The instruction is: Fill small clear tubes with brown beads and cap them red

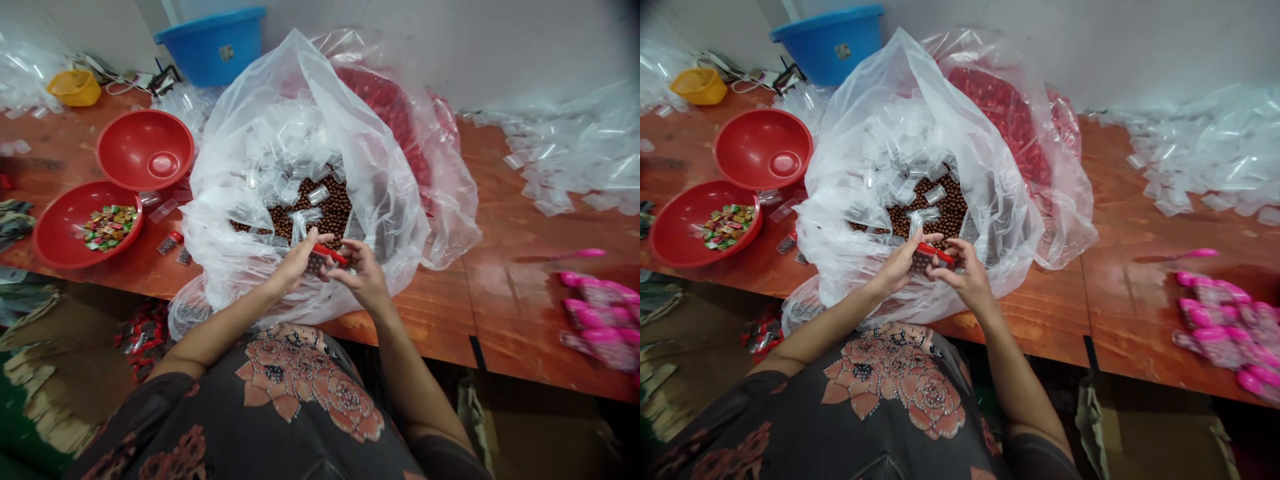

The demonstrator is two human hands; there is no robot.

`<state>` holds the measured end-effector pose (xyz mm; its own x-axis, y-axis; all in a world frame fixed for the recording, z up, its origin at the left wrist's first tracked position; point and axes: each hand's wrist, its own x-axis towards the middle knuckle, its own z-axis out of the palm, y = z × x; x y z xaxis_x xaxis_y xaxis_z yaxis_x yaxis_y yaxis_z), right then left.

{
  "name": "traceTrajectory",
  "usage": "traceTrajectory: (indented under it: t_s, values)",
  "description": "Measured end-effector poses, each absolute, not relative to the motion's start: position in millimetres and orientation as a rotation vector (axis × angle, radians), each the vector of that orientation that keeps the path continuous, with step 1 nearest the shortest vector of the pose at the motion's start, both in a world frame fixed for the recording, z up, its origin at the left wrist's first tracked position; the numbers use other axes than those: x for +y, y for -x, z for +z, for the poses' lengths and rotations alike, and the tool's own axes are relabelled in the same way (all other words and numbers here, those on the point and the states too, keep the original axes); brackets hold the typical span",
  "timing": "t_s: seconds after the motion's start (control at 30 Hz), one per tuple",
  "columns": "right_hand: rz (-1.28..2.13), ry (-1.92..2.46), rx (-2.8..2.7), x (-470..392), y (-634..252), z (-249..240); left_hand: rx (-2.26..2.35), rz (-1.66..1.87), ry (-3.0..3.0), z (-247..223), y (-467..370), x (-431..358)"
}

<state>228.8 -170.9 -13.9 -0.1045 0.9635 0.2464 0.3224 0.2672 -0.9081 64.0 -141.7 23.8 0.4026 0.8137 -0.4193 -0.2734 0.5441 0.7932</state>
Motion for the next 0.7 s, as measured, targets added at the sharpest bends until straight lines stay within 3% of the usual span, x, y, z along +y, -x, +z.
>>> traceTrajectory:
  t_s: [0.07,0.17,0.43,0.7]
  values:
    - [1.009,1.238,-1.323,-171,-228,-17,0.908,0.752,-0.734,24,-62,-142]
    - [0.955,1.267,-1.136,-172,-223,-16,0.936,0.715,-0.786,26,-62,-143]
    - [0.477,1.183,-1.975,-178,-211,-4,0.920,0.697,-0.825,22,-66,-142]
    - [0.142,1.168,-2.189,-172,-207,1,0.983,0.770,-0.740,26,-64,-147]
